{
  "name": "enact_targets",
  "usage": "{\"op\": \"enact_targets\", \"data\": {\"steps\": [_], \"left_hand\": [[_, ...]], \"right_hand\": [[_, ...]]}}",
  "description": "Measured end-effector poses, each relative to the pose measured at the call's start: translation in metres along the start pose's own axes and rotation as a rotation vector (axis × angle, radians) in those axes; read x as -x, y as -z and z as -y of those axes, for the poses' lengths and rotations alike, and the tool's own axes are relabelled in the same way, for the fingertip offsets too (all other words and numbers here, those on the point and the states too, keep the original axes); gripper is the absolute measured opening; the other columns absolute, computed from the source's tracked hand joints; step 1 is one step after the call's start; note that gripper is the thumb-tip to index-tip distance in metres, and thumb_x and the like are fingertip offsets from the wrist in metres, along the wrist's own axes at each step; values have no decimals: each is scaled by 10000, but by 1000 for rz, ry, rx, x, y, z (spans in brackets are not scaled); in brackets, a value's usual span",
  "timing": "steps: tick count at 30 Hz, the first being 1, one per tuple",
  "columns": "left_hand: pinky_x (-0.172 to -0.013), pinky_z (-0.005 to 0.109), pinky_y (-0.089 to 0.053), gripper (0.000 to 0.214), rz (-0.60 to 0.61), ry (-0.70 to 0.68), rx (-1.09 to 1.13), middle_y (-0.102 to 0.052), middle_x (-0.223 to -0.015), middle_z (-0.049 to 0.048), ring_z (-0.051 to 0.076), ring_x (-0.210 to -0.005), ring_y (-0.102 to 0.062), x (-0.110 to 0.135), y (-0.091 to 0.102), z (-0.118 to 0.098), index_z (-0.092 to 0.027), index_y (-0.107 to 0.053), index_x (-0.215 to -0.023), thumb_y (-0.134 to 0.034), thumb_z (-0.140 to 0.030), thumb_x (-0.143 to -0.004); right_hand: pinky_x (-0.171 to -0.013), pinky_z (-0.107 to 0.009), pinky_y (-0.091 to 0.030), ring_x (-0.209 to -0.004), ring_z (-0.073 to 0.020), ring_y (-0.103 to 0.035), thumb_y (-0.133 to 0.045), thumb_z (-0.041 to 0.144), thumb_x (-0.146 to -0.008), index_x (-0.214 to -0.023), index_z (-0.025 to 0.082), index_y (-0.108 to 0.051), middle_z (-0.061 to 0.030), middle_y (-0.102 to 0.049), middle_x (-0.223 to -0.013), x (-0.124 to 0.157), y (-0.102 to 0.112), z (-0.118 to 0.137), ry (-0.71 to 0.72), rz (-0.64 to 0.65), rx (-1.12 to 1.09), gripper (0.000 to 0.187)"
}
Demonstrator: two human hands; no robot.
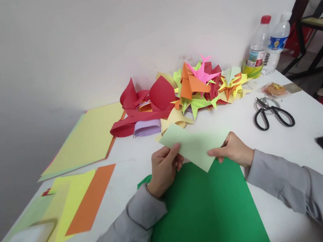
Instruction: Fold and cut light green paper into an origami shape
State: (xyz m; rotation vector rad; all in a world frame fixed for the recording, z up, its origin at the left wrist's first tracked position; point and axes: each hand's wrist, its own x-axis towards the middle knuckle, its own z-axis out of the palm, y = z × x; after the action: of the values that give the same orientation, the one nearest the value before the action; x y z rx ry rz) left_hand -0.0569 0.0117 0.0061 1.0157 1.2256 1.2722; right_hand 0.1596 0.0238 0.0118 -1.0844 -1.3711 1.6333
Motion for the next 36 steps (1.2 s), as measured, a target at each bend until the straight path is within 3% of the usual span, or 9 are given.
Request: {"op": "enact_targets", "data": {"steps": [5,8,11,17,24,26,30,33,36], "left_hand": [[-305,207,-324,401,-62,10,98,-580,-438,5,77,-313,-447,1,-7,-4,-146,-544,-501,-713,-458,-689],[-357,222,-414,377,-70,25,148,-630,-504,32,102,-376,-521,4,-13,-7,-126,-604,-563,-714,-465,-687],[-422,248,-488,363,4,51,128,-658,-538,61,133,-438,-584,10,-17,-9,-105,-653,-590,-724,-449,-683],[-482,273,-542,212,133,18,82,-688,-566,49,163,-492,-629,19,-22,-7,-120,-706,-664,-780,-318,-649],[-534,283,-562,201,-17,-36,108,-713,-657,26,151,-530,-630,13,-18,-4,-126,-712,-705,-814,-265,-601],[-531,279,-557,204,-7,-12,89,-714,-659,25,152,-531,-628,12,-17,-4,-122,-713,-690,-824,-256,-583],[-557,274,-558,185,27,20,-15,-723,-648,41,168,-559,-646,17,-20,-7,-117,-709,-619,-828,-249,-565],[-590,278,-557,177,-16,14,-39,-712,-603,33,172,-560,-651,22,-25,-9,-122,-708,-624,-813,-260,-586],[-581,288,-552,204,-45,39,-49,-721,-635,33,172,-547,-648,26,-29,-10,-122,-713,-685,-808,-275,-587]], "right_hand": [[-449,-229,-406,-402,-97,-518,-813,487,-588,-505,154,-603,-10,-607,-438,-2,-1,-1,11,-71,-183,402],[-517,-236,-443,-493,-114,-573,-820,482,-580,-607,149,-649,-15,-649,-522,-2,-3,2,44,-12,-196,375],[-518,-235,-431,-500,-105,-547,-853,389,-548,-644,147,-665,8,-641,-548,-1,-6,3,48,-9,-125,321],[-472,-238,-370,-446,-94,-484,-812,334,-598,-494,156,-596,21,-592,-486,1,-7,0,62,-110,-88,299],[-439,-232,-333,-392,-80,-441,-803,277,-581,-432,159,-566,37,-523,-401,1,-4,0,52,-94,-120,304],[-439,-226,-335,-400,-76,-437,-811,281,-579,-446,158,-565,40,-523,-410,1,-4,0,57,-102,-155,305],[-474,-235,-418,-460,-104,-523,-842,290,-559,-583,147,-643,21,-610,-501,2,-7,-3,41,-168,-234,246],[-578,-294,-516,-581,-164,-633,-863,282,-526,-762,144,-707,-26,-709,-658,3,-9,-3,26,-155,-274,315],[-554,-288,-516,-550,-164,-625,-873,288,-496,-656,140,-698,-32,-705,-619,3,-12,0,50,-166,-201,280]]}}
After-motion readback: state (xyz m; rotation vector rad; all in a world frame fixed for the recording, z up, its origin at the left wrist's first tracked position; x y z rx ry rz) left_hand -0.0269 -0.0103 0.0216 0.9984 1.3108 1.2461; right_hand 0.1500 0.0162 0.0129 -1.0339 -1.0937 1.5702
